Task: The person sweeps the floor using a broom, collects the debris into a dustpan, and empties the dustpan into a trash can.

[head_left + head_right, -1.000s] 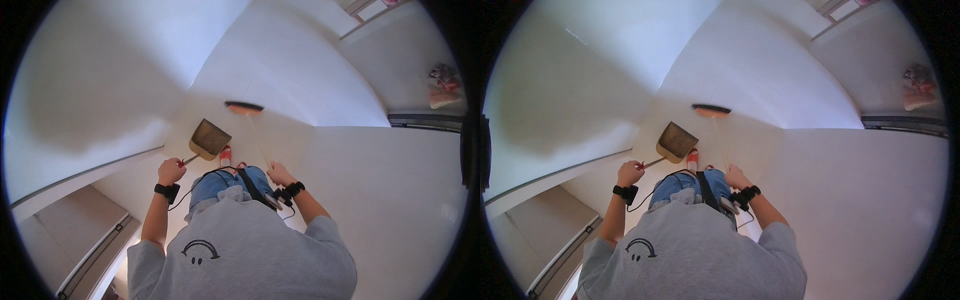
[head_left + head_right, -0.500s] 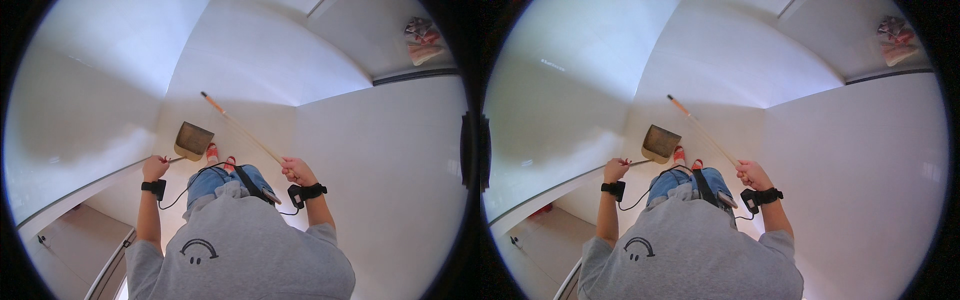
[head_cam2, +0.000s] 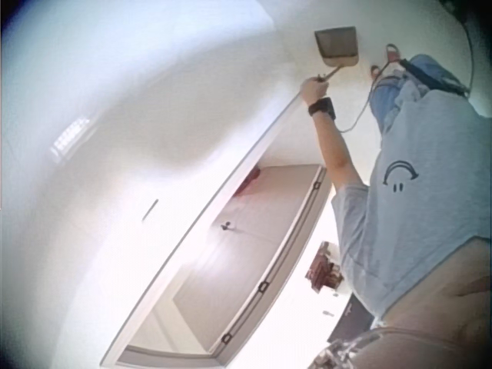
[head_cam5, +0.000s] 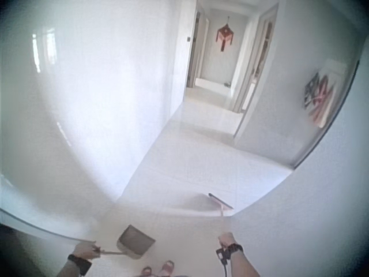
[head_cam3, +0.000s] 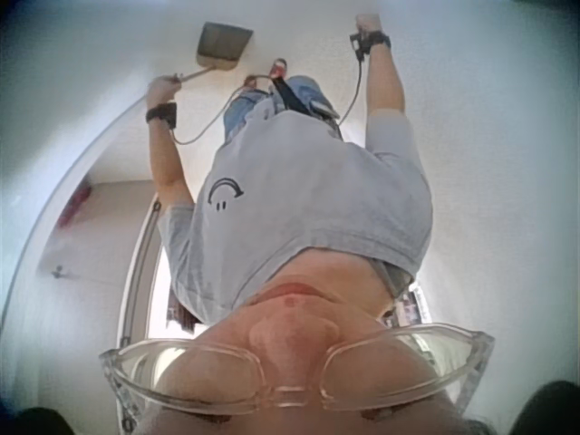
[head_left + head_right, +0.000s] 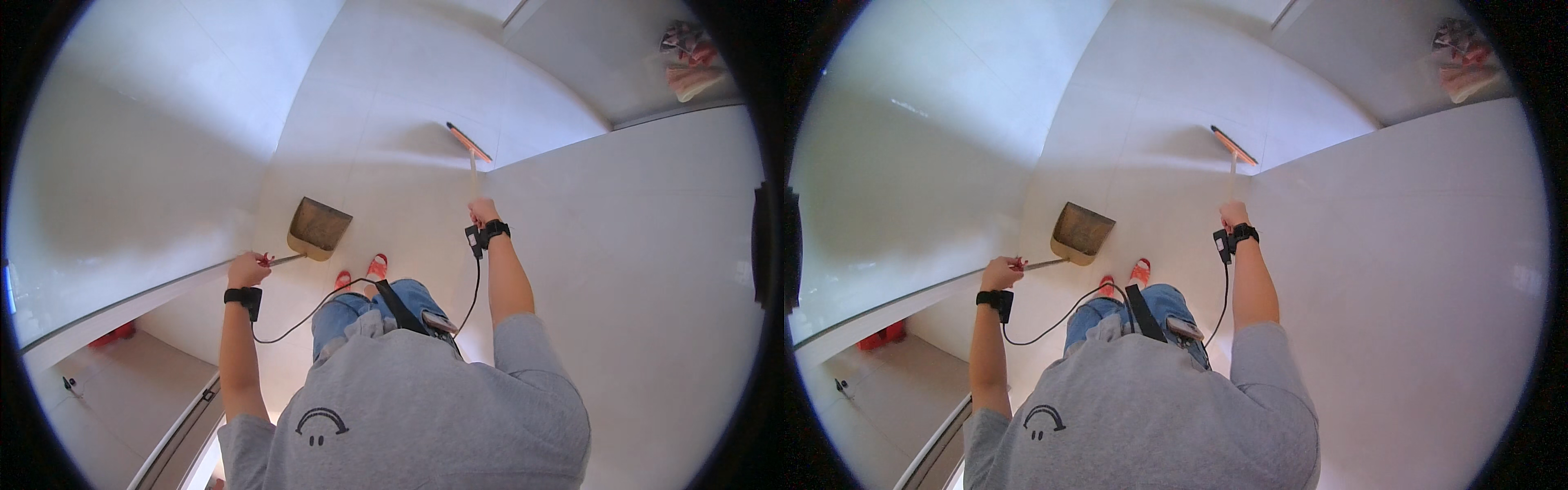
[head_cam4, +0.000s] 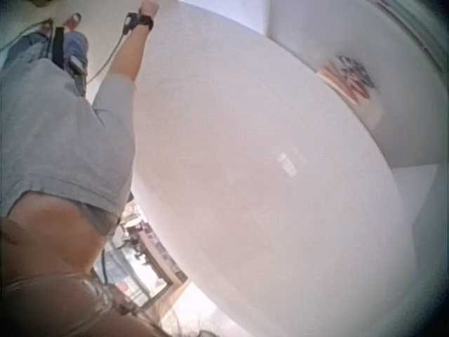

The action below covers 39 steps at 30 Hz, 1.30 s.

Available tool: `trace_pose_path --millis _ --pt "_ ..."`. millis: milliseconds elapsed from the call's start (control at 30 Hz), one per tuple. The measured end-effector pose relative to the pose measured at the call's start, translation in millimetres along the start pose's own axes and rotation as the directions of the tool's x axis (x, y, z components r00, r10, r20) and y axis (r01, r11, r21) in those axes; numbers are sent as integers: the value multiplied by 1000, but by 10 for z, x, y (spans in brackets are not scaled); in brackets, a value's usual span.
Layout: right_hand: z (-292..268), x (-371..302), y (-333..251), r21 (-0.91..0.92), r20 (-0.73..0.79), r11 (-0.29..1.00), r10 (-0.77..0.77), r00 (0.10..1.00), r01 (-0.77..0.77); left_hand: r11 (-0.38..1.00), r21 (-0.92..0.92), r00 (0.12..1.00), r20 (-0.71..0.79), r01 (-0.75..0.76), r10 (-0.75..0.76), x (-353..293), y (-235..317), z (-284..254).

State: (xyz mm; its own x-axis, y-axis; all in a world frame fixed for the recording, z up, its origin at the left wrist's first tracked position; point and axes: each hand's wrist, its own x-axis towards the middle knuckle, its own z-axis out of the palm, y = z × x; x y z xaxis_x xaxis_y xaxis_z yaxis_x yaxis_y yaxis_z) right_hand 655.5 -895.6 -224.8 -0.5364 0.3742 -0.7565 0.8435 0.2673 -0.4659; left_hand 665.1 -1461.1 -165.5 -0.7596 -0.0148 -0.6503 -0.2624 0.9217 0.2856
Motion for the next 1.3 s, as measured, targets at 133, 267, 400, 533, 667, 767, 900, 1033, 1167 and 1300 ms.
trace_pose_path --millis 133,267,400,533,667,767,900,1033,1167,1300 --pt "196 132 438 -31 7 999 -24 1000 24 999 36 998 -62 -32 34 16 62 -2" --pt "578 -567 639 -283 47 949 -130 990 138 999 44 997 -74 31 -28 41 -9 47" --pt "860 -1500 337 -284 120 958 -3 993 37 997 82 999 -48 -9 12 87 36 30" --pt "974 -1845 200 -401 330 891 -78 941 214 993 113 998 -46 -30 36 57 121 9" --pt "935 -1954 17 -180 490 975 -24 871 128 988 131 995 -56 -76 84 72 44 63" --pt "833 -1931 -91 -12 539 1000 25 842 -22 993 95 996 -49 -69 74 74 -34 88" --pt "651 -2002 -91 172 474 979 17 880 -112 998 -56 998 63 -15 19 113 -146 88" --pt "491 -1951 -74 321 477 923 35 878 -211 994 -62 994 53 -92 96 186 -306 224" --pt "585 -1657 -315 331 302 924 90 949 -193 995 -15 995 -30 -101 100 88 -164 171" --pt "725 -1000 -511 298 221 953 -16 975 -52 996 66 997 -39 -57 59 80 -181 119"
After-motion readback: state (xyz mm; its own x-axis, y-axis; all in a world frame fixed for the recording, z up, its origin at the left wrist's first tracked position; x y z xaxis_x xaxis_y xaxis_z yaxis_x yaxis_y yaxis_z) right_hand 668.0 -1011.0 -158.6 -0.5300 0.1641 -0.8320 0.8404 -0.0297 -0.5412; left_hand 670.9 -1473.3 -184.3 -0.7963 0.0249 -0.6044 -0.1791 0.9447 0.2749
